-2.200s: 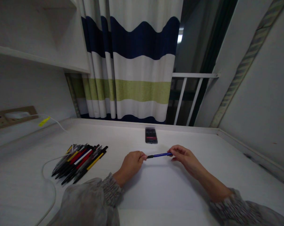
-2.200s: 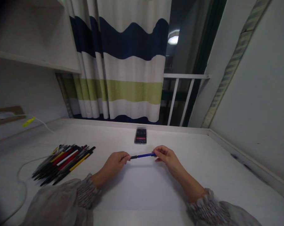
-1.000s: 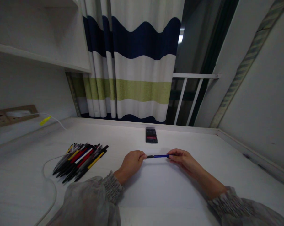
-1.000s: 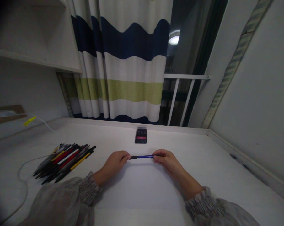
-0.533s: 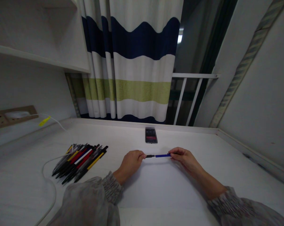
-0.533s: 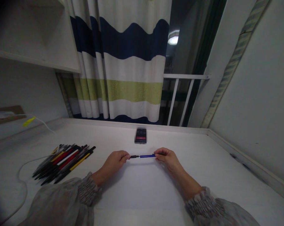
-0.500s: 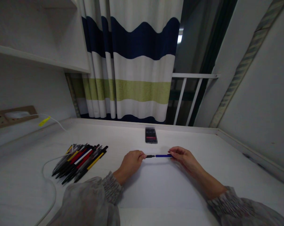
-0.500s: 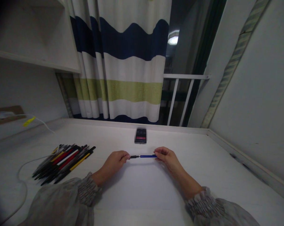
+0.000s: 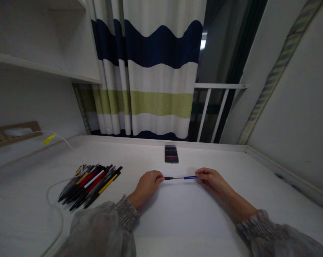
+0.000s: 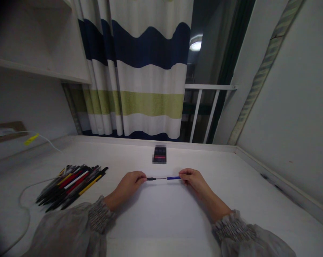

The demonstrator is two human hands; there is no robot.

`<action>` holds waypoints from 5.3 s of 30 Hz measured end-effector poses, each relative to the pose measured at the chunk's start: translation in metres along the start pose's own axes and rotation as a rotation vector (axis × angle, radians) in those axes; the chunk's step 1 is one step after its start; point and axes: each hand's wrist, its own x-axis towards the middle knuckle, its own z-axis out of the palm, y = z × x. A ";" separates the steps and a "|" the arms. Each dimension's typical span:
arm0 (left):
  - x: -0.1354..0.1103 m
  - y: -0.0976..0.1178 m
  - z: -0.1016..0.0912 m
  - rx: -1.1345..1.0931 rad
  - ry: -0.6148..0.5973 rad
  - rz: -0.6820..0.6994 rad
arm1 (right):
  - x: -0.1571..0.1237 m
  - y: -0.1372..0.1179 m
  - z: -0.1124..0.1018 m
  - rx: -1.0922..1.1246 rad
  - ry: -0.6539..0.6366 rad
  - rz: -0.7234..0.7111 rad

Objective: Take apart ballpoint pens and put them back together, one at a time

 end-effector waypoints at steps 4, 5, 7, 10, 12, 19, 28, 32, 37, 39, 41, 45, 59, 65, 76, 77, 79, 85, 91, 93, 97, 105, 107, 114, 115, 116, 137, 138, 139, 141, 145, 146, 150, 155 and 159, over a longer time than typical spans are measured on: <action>0.001 -0.003 0.002 -0.022 0.004 -0.031 | 0.006 0.001 -0.010 0.043 0.051 0.011; 0.001 -0.003 0.003 -0.030 0.001 -0.034 | 0.007 0.001 -0.011 0.047 0.058 0.013; 0.002 -0.005 0.004 -0.043 -0.007 -0.037 | 0.008 0.001 -0.012 0.044 0.067 0.013; 0.002 -0.006 0.005 -0.054 -0.008 -0.032 | 0.007 0.001 -0.011 0.031 0.070 0.005; 0.003 -0.007 0.006 -0.073 -0.003 -0.019 | 0.006 0.000 -0.010 0.015 0.075 0.003; 0.006 -0.007 0.002 -0.265 0.060 -0.060 | 0.007 -0.002 -0.012 -0.058 0.177 -0.087; 0.011 -0.012 -0.007 -0.412 0.091 -0.140 | 0.013 0.002 -0.017 -0.204 0.287 -0.203; 0.012 -0.014 -0.010 -0.383 0.101 -0.174 | 0.015 0.005 -0.017 -0.331 0.248 -0.177; 0.012 -0.017 -0.009 -0.378 0.068 -0.180 | 0.015 0.004 -0.022 -0.574 0.196 -0.175; 0.011 -0.016 -0.008 -0.385 0.053 -0.178 | 0.013 0.002 -0.024 -0.692 0.174 -0.186; 0.010 -0.015 -0.006 -0.401 0.055 -0.177 | 0.011 0.000 -0.025 -0.805 0.149 -0.194; 0.010 -0.015 -0.004 -0.486 0.065 -0.177 | 0.007 -0.002 -0.024 -0.979 0.100 -0.201; 0.008 -0.006 -0.003 -0.626 0.030 -0.133 | -0.027 0.009 0.036 -1.181 -0.277 -0.750; 0.008 -0.004 -0.004 -0.495 0.092 -0.129 | -0.031 0.000 0.035 -1.255 -0.224 -0.661; -0.013 0.020 -0.003 0.111 -0.011 0.219 | -0.042 0.006 0.042 -1.142 -0.172 -0.491; -0.014 0.021 -0.003 0.128 -0.053 0.240 | -0.044 0.006 0.043 -1.138 -0.175 -0.477; -0.015 0.023 -0.003 0.152 -0.118 0.256 | -0.047 0.005 0.046 -1.139 -0.191 -0.450; -0.018 0.026 -0.005 0.157 -0.224 0.282 | -0.048 0.007 0.049 -1.140 -0.260 -0.369; -0.019 0.027 -0.006 0.166 -0.260 0.315 | -0.049 0.005 0.049 -1.166 -0.283 -0.383; -0.020 0.026 -0.006 0.165 -0.272 0.316 | -0.050 0.004 0.049 -1.167 -0.306 -0.397; -0.019 0.025 -0.006 0.159 -0.273 0.320 | -0.052 0.002 0.050 -1.107 -0.369 -0.400; -0.017 0.021 -0.002 0.169 -0.240 0.331 | -0.048 0.008 0.046 -0.875 -0.427 -0.335; -0.017 0.022 -0.003 0.189 -0.251 0.328 | -0.046 0.012 0.045 -0.785 -0.450 -0.256; -0.018 0.027 -0.008 0.239 -0.257 0.314 | -0.048 0.011 0.047 -0.567 -0.483 -0.036; -0.018 0.027 -0.008 0.235 -0.251 0.318 | -0.049 0.011 0.048 -0.556 -0.478 -0.026; -0.018 0.027 -0.008 0.232 -0.244 0.324 | -0.049 0.011 0.048 -0.547 -0.476 -0.022; -0.018 0.019 0.001 0.218 -0.193 0.474 | -0.055 -0.001 0.050 -0.352 -0.493 -0.021; -0.018 0.018 0.001 0.217 -0.194 0.479 | -0.055 -0.003 0.049 -0.349 -0.489 -0.029; -0.017 0.018 0.001 0.216 -0.194 0.484 | -0.054 -0.004 0.049 -0.351 -0.481 -0.038; -0.017 0.017 0.002 0.208 -0.194 0.490 | -0.052 -0.004 0.047 -0.383 -0.449 -0.057; -0.017 0.016 0.003 0.183 -0.197 0.482 | -0.046 0.004 0.046 -0.707 -0.299 -0.217; -0.017 0.016 0.003 0.178 -0.197 0.478 | -0.045 0.006 0.045 -0.829 -0.270 -0.274; -0.017 0.016 0.004 0.162 -0.207 0.466 | -0.045 0.010 0.047 -1.156 -0.254 -0.342; -0.017 0.017 0.002 0.148 -0.235 0.456 | -0.049 0.006 0.049 -1.289 -0.256 -0.308; -0.018 0.018 0.001 0.136 -0.241 0.452 | -0.043 0.002 0.043 -1.315 -0.167 -0.369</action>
